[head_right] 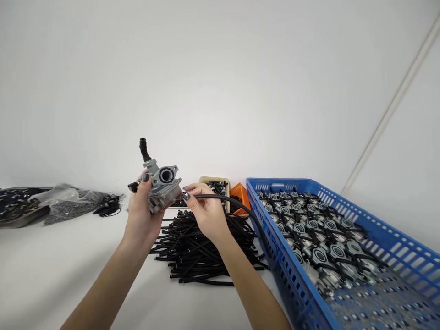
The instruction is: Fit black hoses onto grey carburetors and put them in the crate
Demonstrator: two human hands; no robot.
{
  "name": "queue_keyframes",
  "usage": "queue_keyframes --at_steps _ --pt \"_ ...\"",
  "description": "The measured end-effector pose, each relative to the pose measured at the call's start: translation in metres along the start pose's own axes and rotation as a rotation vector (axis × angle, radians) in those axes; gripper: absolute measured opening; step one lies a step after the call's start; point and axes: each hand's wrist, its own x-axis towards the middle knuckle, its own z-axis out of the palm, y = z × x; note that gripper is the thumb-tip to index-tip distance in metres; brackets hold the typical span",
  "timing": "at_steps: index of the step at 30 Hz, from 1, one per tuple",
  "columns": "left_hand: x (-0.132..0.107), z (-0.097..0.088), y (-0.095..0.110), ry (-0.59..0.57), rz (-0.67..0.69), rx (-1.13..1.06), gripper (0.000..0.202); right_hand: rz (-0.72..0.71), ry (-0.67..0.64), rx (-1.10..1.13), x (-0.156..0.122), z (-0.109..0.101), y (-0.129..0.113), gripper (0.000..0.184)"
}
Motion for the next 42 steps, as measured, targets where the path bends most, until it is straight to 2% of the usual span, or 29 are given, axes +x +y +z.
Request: queue_keyframes --at_steps 5,9,20,25,29,32,37,42 --pt "0.001 -0.001 -0.001 -0.012 0.003 0.012 0.051 0.06 -0.046 0.101 -0.001 0.004 0.005 0.032" --pt "0.001 -0.002 -0.003 0.006 -0.023 0.005 0.055 0.107 -0.019 0.143 0.0 0.003 0.001 0.032" --pt "-0.004 0.002 0.003 0.022 0.027 -0.001 0.055 0.039 -0.014 0.126 -0.006 0.013 0.001 0.026" --pt "-0.008 0.004 0.001 0.067 0.118 0.017 0.059 0.006 0.015 0.136 -0.008 0.017 0.005 0.023" --pt "-0.013 0.005 -0.003 0.051 0.243 0.052 0.055 0.001 0.029 0.149 -0.009 0.018 0.007 0.023" --pt "-0.017 0.005 -0.006 0.055 0.333 0.105 0.06 -0.012 0.042 0.155 -0.01 0.02 0.007 0.027" --pt "-0.019 0.006 -0.006 0.087 0.298 0.043 0.059 -0.031 0.05 0.195 -0.009 0.027 0.009 0.032" --pt "-0.019 0.005 -0.009 0.068 0.375 0.101 0.06 -0.064 0.052 0.22 -0.007 0.028 0.015 0.026"
